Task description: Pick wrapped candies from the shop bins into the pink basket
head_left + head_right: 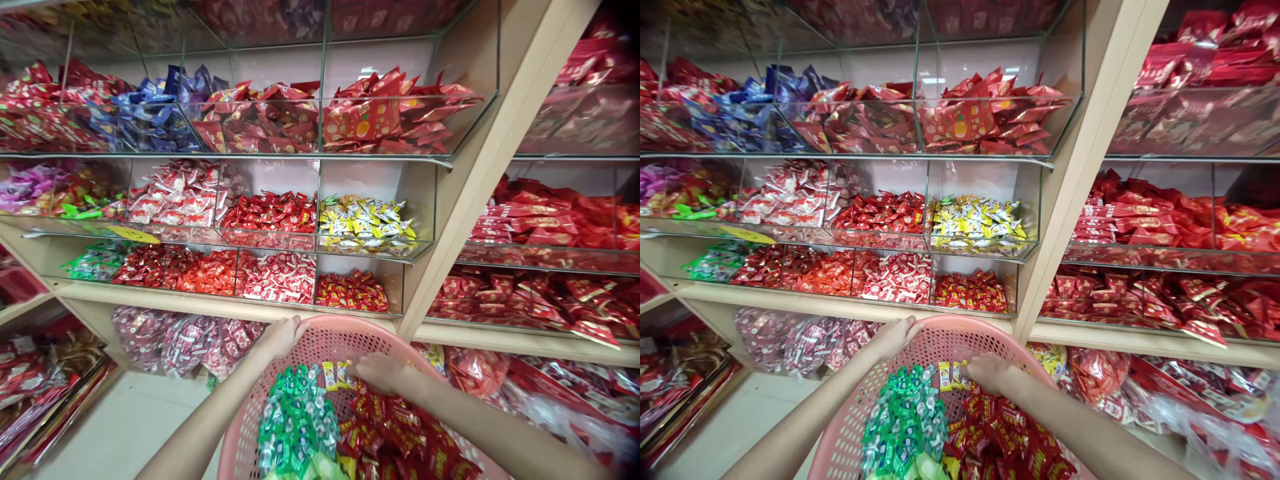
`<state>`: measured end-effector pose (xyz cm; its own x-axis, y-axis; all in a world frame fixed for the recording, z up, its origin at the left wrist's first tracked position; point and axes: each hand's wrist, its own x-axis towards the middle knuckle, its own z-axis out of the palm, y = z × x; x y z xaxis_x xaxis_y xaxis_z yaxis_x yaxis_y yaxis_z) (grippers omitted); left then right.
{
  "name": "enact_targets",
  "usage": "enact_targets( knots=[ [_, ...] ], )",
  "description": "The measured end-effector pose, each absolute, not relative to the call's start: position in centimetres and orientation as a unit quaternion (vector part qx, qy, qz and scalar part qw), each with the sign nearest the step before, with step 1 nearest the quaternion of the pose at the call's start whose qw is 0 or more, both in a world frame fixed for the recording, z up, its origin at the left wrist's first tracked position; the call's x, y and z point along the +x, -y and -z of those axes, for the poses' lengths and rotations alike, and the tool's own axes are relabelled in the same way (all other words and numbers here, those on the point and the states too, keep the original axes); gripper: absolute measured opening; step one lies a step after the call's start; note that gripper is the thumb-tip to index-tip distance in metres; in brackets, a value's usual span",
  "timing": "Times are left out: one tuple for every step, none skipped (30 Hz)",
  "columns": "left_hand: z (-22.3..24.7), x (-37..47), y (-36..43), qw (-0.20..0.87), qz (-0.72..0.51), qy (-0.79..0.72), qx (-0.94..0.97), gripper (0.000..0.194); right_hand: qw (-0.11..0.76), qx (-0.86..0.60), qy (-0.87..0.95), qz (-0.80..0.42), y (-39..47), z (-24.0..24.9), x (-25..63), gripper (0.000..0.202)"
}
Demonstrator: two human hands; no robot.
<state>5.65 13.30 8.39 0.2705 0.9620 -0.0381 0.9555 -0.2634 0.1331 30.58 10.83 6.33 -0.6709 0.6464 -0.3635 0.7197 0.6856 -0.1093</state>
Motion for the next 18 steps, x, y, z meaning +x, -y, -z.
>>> enact_targets(
  knots=[
    [-8.4, 5.7, -13.3, 0.066, -0.026, -0.603, 0.794, 0.06, 0.153, 0.366, -0.909, 0.124, -10.8, -5.9, 30.5, 0.039],
    [-8.5, 5.7, -13.3, 0.066, -0.026, -0.603, 0.794, 0.06, 0.154, 0.36, -0.912, 0.126, -10.8, -5.5, 30.5, 0.039],
    [-8.5, 5.7, -13.3, 0.065, -0.026, -0.602, 0.795, 0.06, 0.153, 0.358, -0.912, 0.128, -10.8, -5.2, 30.5, 0.039],
    [-8.5, 5.7, -13.3, 0.064, -0.026, -0.602, 0.796, 0.06, 0.154, 0.355, -0.913, 0.129, -10.8, -5.0, 30.4, 0.038],
    [-8.5, 5.8, -13.3, 0.063, -0.026, -0.601, 0.796, 0.06, 0.152, 0.352, -0.914, 0.13, -10.8, -4.9, 30.4, 0.038],
    [-8.5, 5.8, -13.3, 0.062, -0.026, -0.601, 0.797, 0.06, 0.15, 0.353, -0.914, 0.134, -10.8, -4.9, 30.4, 0.037],
    [-8.5, 5.8, -13.4, 0.061, -0.026, -0.6, 0.797, 0.06, 0.147, 0.356, -0.912, 0.14, -10.8, -5.0, 30.5, 0.037],
    [-8.5, 5.8, -13.4, 0.061, -0.025, -0.599, 0.798, 0.059, 0.145, 0.362, -0.909, 0.148, -10.8, -5.2, 30.6, 0.036],
    [-8.5, 5.7, -13.4, 0.06, -0.024, -0.598, 0.799, 0.059, 0.142, 0.368, -0.906, 0.155, -10.9, -5.6, 30.6, 0.036],
    [-8.5, 5.7, -13.4, 0.058, -0.023, -0.597, 0.799, 0.058, 0.137, 0.374, -0.903, 0.161, -11.0, -6.2, 30.8, 0.037],
    [-8.5, 5.7, -13.4, 0.057, -0.023, -0.596, 0.801, 0.057, 0.133, 0.381, -0.9, 0.166, -11.0, -6.9, 30.9, 0.038],
    [-8.5, 5.7, -13.4, 0.054, -0.023, -0.595, 0.801, 0.057, 0.128, 0.387, -0.897, 0.171, -11.1, -7.8, 31.1, 0.039],
    [-8.5, 5.7, -13.3, 0.052, -0.024, -0.595, 0.802, 0.057, 0.12, 0.393, -0.894, 0.177, -11.1, -8.8, 31.4, 0.04],
    [-8.5, 5.7, -13.3, 0.051, -0.024, -0.595, 0.802, 0.058, 0.113, 0.398, -0.891, 0.186, -11.0, -9.9, 31.7, 0.042],
    [-8.5, 5.7, -13.3, 0.051, -0.024, -0.596, 0.801, 0.057, 0.108, 0.401, -0.888, 0.197, -10.8, -10.9, 32.0, 0.043],
    [-8.5, 5.7, -13.3, 0.051, -0.022, -0.597, 0.8, 0.057, 0.108, 0.405, -0.884, 0.209, -10.3, -11.9, 32.4, 0.044],
    [-8.5, 5.7, -13.3, 0.053, -0.02, -0.598, 0.799, 0.056, 0.111, 0.405, -0.881, 0.22, -9.6, -12.7, 32.8, 0.044],
    [-8.5, 5.7, -13.2, 0.054, -0.019, -0.599, 0.799, 0.054, 0.114, 0.408, -0.875, 0.234, -8.7, -13.3, 33.2, 0.043]
  ],
)
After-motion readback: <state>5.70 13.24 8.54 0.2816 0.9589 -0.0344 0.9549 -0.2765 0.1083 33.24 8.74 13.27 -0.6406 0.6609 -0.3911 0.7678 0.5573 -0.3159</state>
